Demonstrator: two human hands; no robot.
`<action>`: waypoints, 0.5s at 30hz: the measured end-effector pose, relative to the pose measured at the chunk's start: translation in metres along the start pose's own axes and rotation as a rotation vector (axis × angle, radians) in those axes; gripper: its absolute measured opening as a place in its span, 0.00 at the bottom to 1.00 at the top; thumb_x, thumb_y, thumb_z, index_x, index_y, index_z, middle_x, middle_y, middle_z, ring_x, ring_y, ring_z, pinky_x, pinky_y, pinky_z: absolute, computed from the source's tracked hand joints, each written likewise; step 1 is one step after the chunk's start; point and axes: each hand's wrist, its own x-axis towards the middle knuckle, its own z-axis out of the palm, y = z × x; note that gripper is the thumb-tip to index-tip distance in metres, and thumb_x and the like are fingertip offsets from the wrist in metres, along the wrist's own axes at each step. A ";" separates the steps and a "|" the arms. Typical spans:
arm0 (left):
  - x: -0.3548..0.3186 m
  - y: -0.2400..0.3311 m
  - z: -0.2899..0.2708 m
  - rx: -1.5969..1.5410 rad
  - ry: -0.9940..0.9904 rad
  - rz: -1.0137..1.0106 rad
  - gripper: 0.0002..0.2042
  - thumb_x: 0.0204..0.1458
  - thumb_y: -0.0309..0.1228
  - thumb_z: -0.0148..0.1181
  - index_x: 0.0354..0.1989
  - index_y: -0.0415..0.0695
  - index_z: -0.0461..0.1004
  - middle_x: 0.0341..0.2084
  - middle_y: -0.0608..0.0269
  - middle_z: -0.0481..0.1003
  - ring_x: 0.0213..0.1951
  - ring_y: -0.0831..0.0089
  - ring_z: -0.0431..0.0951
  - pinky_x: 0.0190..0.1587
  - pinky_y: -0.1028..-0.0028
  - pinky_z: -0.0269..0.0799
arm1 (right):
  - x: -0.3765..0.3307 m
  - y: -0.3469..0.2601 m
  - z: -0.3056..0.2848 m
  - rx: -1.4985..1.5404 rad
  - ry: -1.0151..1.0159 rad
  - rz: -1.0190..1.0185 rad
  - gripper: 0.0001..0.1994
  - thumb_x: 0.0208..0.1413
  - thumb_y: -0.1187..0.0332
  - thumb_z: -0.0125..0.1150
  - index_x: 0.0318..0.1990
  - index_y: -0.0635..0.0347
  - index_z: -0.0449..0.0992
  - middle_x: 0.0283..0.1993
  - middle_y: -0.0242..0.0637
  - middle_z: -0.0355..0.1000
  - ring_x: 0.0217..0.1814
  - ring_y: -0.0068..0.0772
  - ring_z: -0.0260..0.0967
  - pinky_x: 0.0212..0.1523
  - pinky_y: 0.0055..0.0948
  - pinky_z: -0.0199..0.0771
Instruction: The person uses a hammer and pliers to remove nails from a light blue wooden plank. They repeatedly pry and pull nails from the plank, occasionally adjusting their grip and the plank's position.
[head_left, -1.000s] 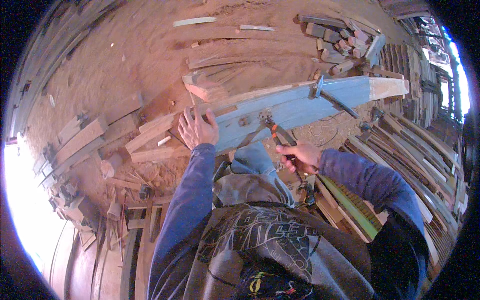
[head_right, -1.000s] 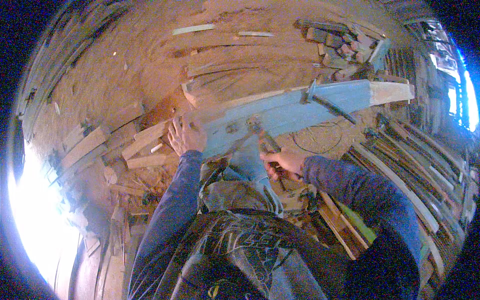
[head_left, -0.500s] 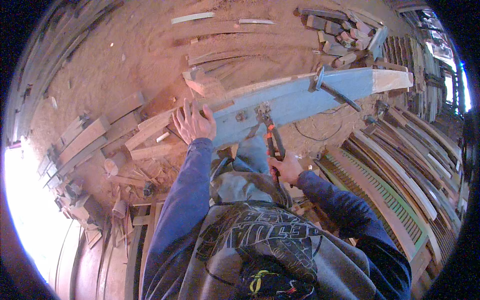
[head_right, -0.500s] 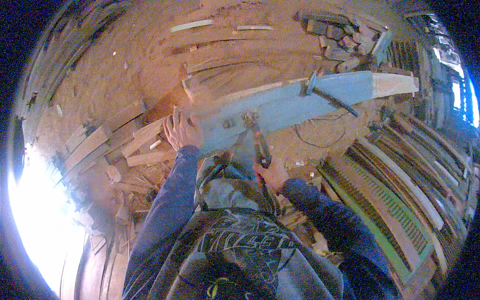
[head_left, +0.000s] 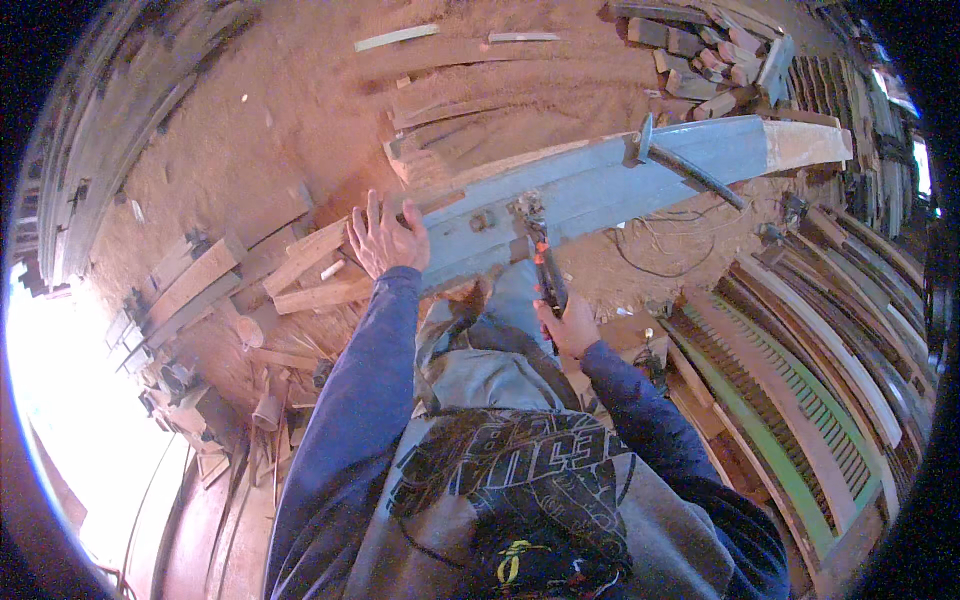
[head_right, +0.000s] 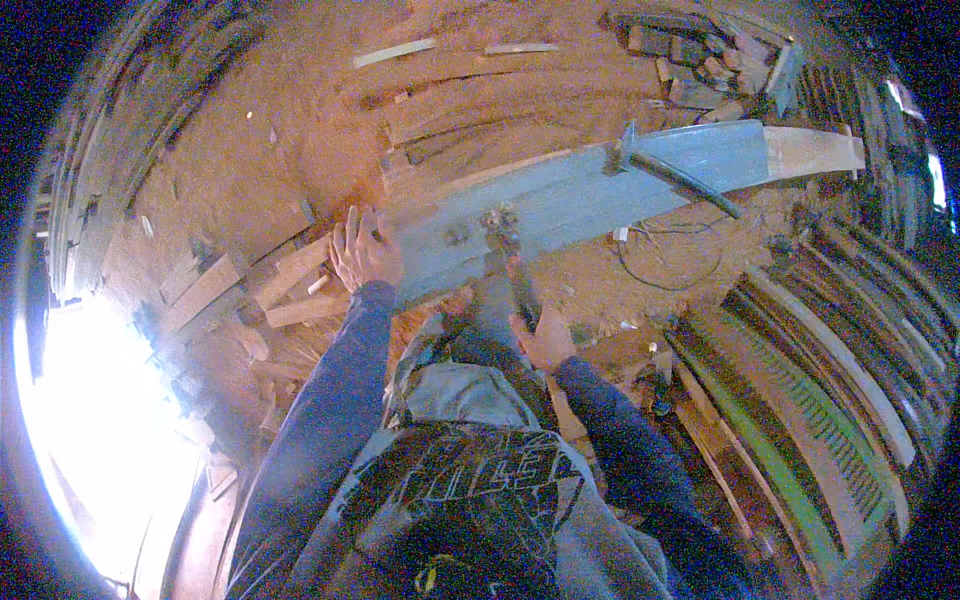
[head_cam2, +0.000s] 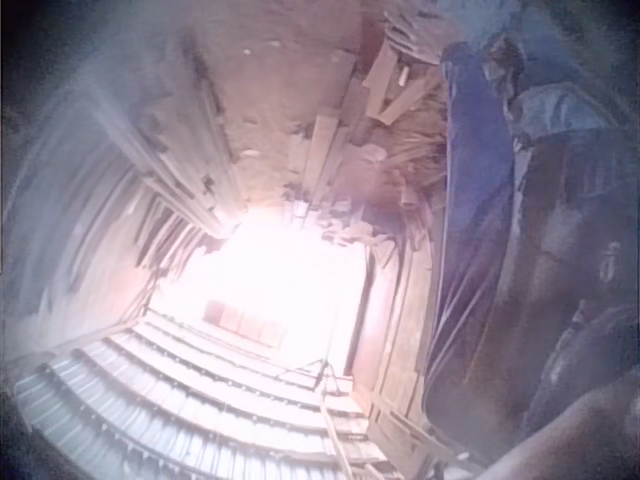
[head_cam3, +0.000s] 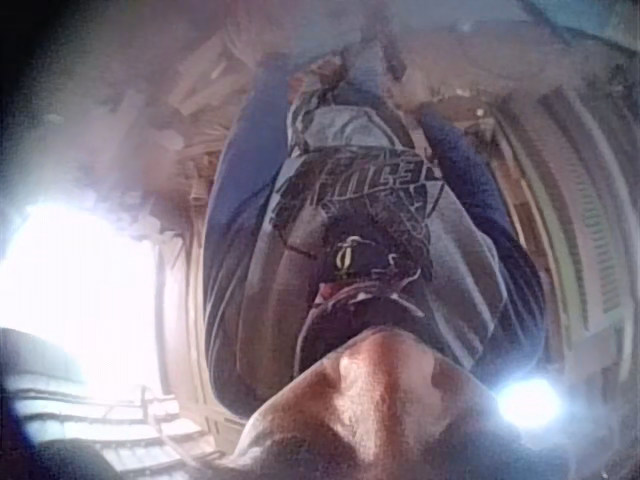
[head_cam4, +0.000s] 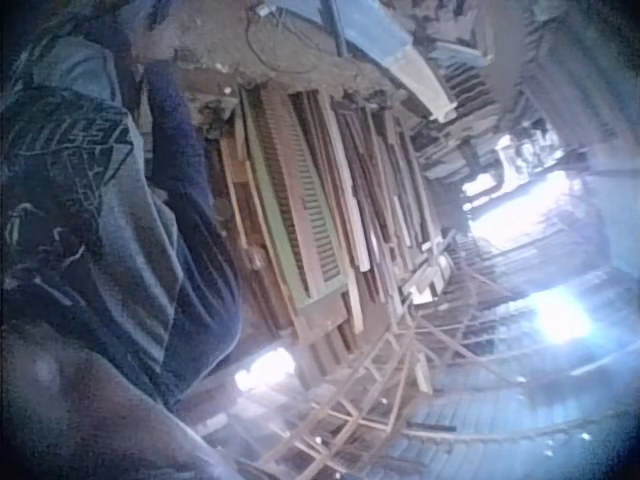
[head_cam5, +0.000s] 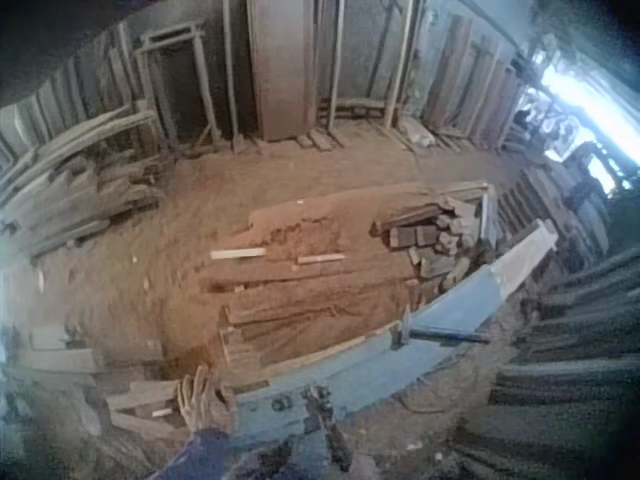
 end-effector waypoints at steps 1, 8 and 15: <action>0.000 -0.001 0.000 -0.021 -0.026 -0.014 0.22 0.60 0.46 0.48 0.56 0.48 0.76 0.62 0.58 0.69 0.63 0.47 0.65 0.69 0.51 0.52 | -0.003 -0.006 -0.012 0.001 -0.063 0.051 0.15 0.63 0.66 0.56 0.52 0.66 0.69 0.33 0.41 0.75 0.30 0.29 0.75 0.28 0.31 0.76; -0.001 0.000 0.003 -0.066 -0.023 -0.044 0.24 0.59 0.46 0.48 0.57 0.45 0.75 0.62 0.57 0.69 0.64 0.47 0.64 0.69 0.53 0.51 | -0.005 -0.074 -0.085 0.332 -0.441 0.205 0.18 0.67 0.70 0.50 0.61 0.63 0.59 0.50 0.48 0.75 0.47 0.39 0.78 0.42 0.38 0.82; -0.001 0.000 0.000 -0.016 -0.051 -0.064 0.23 0.60 0.46 0.49 0.59 0.50 0.74 0.62 0.59 0.70 0.64 0.49 0.64 0.67 0.54 0.57 | 0.025 -0.130 -0.133 0.385 -0.731 0.449 0.23 0.66 0.70 0.50 0.66 0.61 0.54 0.60 0.62 0.68 0.59 0.53 0.72 0.52 0.50 0.79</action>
